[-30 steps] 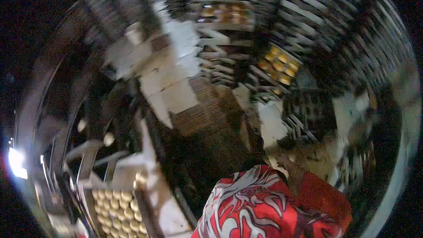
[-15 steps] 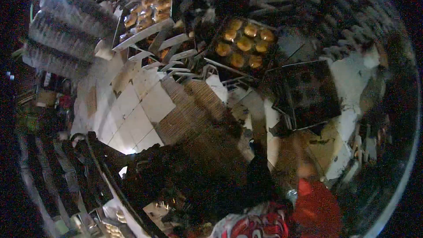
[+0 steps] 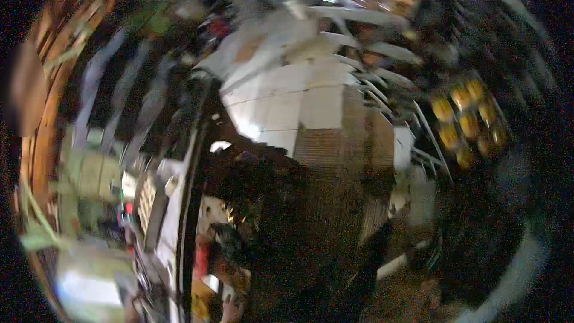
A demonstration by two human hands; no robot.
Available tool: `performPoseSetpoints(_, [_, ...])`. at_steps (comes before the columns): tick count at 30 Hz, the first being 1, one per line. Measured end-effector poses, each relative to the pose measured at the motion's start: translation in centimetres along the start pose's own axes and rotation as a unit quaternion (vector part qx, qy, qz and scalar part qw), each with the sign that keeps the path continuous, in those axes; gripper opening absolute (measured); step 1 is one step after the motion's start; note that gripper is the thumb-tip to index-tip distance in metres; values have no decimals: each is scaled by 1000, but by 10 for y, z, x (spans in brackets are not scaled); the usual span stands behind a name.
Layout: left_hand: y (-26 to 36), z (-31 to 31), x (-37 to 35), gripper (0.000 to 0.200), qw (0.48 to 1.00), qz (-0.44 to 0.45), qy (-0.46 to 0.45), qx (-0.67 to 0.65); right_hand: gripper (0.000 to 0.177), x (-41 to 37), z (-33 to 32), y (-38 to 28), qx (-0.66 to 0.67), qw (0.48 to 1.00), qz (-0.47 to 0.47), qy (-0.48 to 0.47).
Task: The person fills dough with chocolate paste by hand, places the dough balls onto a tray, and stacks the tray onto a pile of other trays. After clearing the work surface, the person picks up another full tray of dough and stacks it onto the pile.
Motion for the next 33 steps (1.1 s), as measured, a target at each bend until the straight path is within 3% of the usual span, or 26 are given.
performPoseSetpoints(1, [2,14,-3,48,967,-42,-34,249,45,-12,-2,-15,0,999,-30,-11])
performPoseSetpoints(2, [0,24,-11,48,976,-59,-12,209,45,-27,-7,-30,-6,998,-55,-11])
performPoseSetpoints(4, [-8,64,-9,47,977,0,-85,195,45,-62,-14,-70,-5,993,-116,-30])
performPoseSetpoints(6, [49,53,-31,47,989,-120,-75,-39,45,-113,-13,-112,-1,983,-171,-67])
performPoseSetpoints(10, [80,43,-52,47,980,-37,-85,-177,45,-212,1,-170,0,956,-246,-161])
performPoseSetpoints(12, [43,61,-44,46,960,25,-13,-278,45,-260,8,-181,-2,946,-262,-193])
performPoseSetpoints(14, [70,-18,-95,48,945,49,35,-322,45,-303,14,-181,-10,938,-268,-218])
performPoseSetpoints(16, [38,-33,-106,50,884,51,106,-452,45,-336,20,-184,-10,931,-274,-241])
performPoseSetpoints(21, [33,-105,-174,56,795,145,87,-583,45,-392,36,-216,18,902,-311,-300])
performPoseSetpoints(23, [41,-130,-203,56,768,161,66,-617,45,-398,63,-265,68,846,-381,-366])
performPoseSetpoints(24, [37,-141,-224,55,700,134,28,-701,45,-399,80,-299,107,792,-434,-416])
performPoseSetpoints(25, [32,-146,-242,54,625,102,-11,-774,56,-479,80,-331,101,751,-519,-396])
performPoseSetpoints(26, [27,-164,-259,53,665,130,61,-733,65,-531,83,-360,2,668,-623,-408])
performPoseSetpoints(27, [21,-183,-269,51,700,161,135,-683,72,-562,98,-391,38,795,-485,-362])
performPoseSetpoints(28, [-1,-175,-263,47,687,129,150,-700,72,-564,116,-427,13,795,-483,-367])
performPoseSetpoints(29, [36,-226,-278,44,590,-18,204,-781,72,-562,131,-461,-12,796,-479,-370])
performPoseSetpoints(31, [51,-251,-288,46,523,88,400,-748,63,-650,154,-527,-91,642,-625,-434])
performPoseSetpoints(32, [39,-244,-271,46,528,91,397,-745,54,-682,162,-553,-116,599,-709,-353])
performPoseSetpoints(33, [13,-234,-255,47,579,61,429,-690,44,-678,189,-578,-24,616,-639,-460])
Point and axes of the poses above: each hand's wrist, its own x-axis towards the middle knuckle, its own z-axis out of the palm, y = z × x, the point moved 6 cm from there along x, towards the middle knuckle, and after that the axes turned 15 degrees about -y, right-handed, at the moved point
